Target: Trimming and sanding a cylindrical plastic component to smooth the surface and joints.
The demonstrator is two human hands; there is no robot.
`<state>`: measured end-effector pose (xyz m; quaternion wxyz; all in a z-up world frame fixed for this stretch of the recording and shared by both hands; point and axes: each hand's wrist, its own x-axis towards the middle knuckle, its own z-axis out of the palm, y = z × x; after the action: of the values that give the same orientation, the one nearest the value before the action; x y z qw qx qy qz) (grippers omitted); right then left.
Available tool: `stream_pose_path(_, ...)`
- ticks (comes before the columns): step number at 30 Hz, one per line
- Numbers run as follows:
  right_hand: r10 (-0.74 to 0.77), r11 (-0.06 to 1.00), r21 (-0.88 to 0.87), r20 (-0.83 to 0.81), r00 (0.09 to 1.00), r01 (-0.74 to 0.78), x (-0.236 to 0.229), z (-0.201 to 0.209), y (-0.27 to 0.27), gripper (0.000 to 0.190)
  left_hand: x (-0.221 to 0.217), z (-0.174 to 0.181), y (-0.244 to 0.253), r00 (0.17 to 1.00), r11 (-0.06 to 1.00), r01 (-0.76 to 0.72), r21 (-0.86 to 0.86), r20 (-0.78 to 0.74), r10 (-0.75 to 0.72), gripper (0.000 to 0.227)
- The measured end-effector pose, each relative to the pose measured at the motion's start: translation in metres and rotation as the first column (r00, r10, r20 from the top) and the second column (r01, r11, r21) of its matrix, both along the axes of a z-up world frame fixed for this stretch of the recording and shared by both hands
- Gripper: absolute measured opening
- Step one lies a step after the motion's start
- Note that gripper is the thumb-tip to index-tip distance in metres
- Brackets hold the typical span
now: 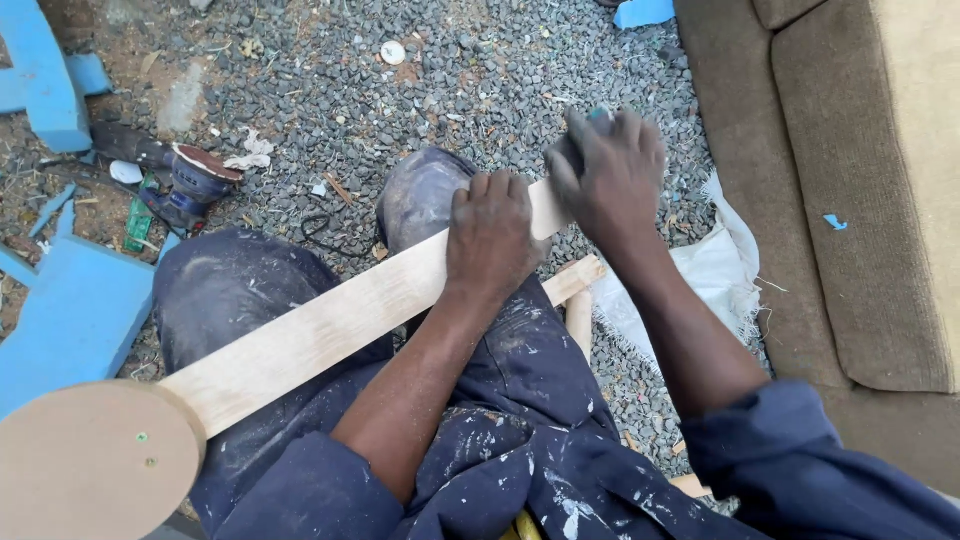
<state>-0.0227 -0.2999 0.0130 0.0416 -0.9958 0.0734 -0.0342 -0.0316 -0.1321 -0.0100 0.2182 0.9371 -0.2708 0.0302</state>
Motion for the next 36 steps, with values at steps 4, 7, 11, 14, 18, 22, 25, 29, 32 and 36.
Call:
stream_pose_path(4,0.047,0.980,0.177,0.237,0.970,-0.091,-0.051,-0.040,-0.033,0.058,0.005,-0.008,0.002,0.999,0.999,-0.029,-0.034,-0.034,0.028,0.061)
stream_pose_path(7,-0.293,0.868,0.450,0.126,0.948,0.209,-0.046,-0.059,-0.059,0.056,-0.002,0.004,0.004,0.997,1.000,0.016,0.023,-0.077,-0.014,0.057)
stream_pose_path(11,-0.475,0.516,0.849,0.168,0.864,0.118,-0.032,-0.075,-0.040,0.063,-0.006,-0.002,-0.002,0.999,1.000,0.006,-0.004,-0.049,-0.006,0.062)
stream_pose_path(14,-0.598,0.402,0.893,0.089,0.797,0.202,-0.031,-0.087,0.014,0.070,-0.002,-0.013,-0.005,1.000,1.000,-0.014,-0.009,-0.008,0.014,0.063)
stream_pose_path(18,-0.462,0.786,0.563,0.261,0.848,0.255,-0.017,-0.195,-0.057,0.117,-0.005,-0.005,0.007,0.999,1.000,0.018,0.001,-0.038,-0.018,0.060)
stream_pose_path(22,-0.533,0.295,0.951,0.081,0.842,0.095,-0.002,-0.073,-0.080,0.066,-0.004,0.012,0.037,0.991,0.996,0.048,-0.072,-0.119,-0.057,0.060)
stream_pose_path(25,-0.204,-0.096,0.992,-0.103,0.974,0.085,-0.015,0.002,-0.036,0.060,0.004,0.024,0.069,0.977,0.978,0.070,-0.196,-0.182,-0.107,0.065)
stream_pose_path(29,-0.052,-0.385,0.914,-0.163,0.985,0.130,-0.028,-0.003,-0.007,0.059,-0.005,0.044,0.070,0.981,0.994,0.084,-0.065,-0.167,-0.094,0.082)
stream_pose_path(32,-0.005,-0.569,0.814,-0.149,0.989,0.120,-0.032,-0.013,0.002,0.066,-0.007,0.041,0.040,0.993,0.997,0.076,0.014,-0.093,-0.074,0.090)
stream_pose_path(36,-0.125,-0.313,0.941,-0.178,0.976,0.132,-0.040,-0.073,-0.027,0.058,0.011,0.019,0.028,1.000,0.999,-0.019,-0.041,0.003,0.019,0.067)
